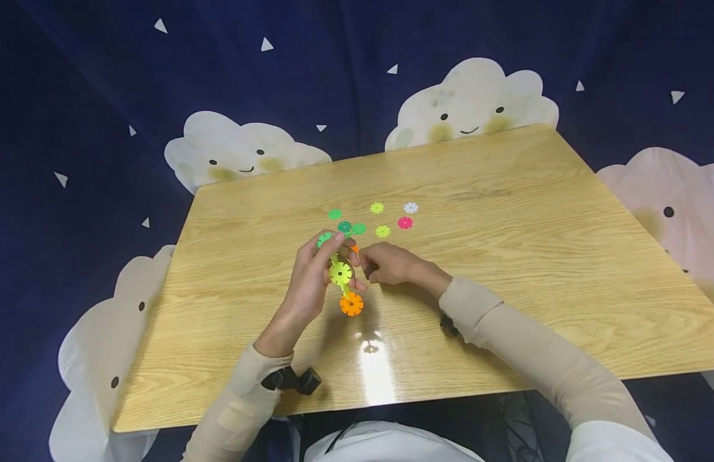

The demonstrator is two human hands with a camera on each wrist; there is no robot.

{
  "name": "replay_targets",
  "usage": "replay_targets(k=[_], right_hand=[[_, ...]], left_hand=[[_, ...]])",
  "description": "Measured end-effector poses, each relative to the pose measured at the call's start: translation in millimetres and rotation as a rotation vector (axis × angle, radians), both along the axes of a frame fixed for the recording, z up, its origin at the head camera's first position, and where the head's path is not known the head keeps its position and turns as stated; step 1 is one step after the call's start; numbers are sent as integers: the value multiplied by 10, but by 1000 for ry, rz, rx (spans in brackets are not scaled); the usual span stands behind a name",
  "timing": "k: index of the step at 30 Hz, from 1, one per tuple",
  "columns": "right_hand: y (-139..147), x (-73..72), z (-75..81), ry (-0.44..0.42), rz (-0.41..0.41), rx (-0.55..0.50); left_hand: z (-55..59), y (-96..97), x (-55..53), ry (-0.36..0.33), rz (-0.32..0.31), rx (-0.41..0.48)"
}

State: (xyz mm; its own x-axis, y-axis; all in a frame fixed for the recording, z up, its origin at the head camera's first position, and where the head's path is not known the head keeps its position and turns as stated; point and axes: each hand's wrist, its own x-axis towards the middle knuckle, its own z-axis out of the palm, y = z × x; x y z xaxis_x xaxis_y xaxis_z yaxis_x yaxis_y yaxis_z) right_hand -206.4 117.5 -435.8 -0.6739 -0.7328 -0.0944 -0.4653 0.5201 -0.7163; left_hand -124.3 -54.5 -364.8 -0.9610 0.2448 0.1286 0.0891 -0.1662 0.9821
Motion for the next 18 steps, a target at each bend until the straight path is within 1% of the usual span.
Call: replay_targets(k=[1, 4, 6, 9, 11, 14, 18], right_hand=[[10, 8, 2, -9, -3, -7], [31, 26, -1, -60, 23, -71], [36, 46, 11, -78, 36, -107], [29, 80, 36, -34, 46, -129], [26, 110, 81, 2, 46, -148], [35, 148, 174, 25, 31, -192], [76, 176, 315, 25, -49, -262]], left_hand=[[4, -1, -1, 3, 2, -6], [10, -1, -4, -1, -13, 9], [11, -6, -5, 5, 2, -13], [9, -13, -12, 17, 33, -60], [11, -15, -17, 24, 42, -72], [13, -9, -22, 23, 27, -52], [12, -1, -22, 18, -2, 12]])
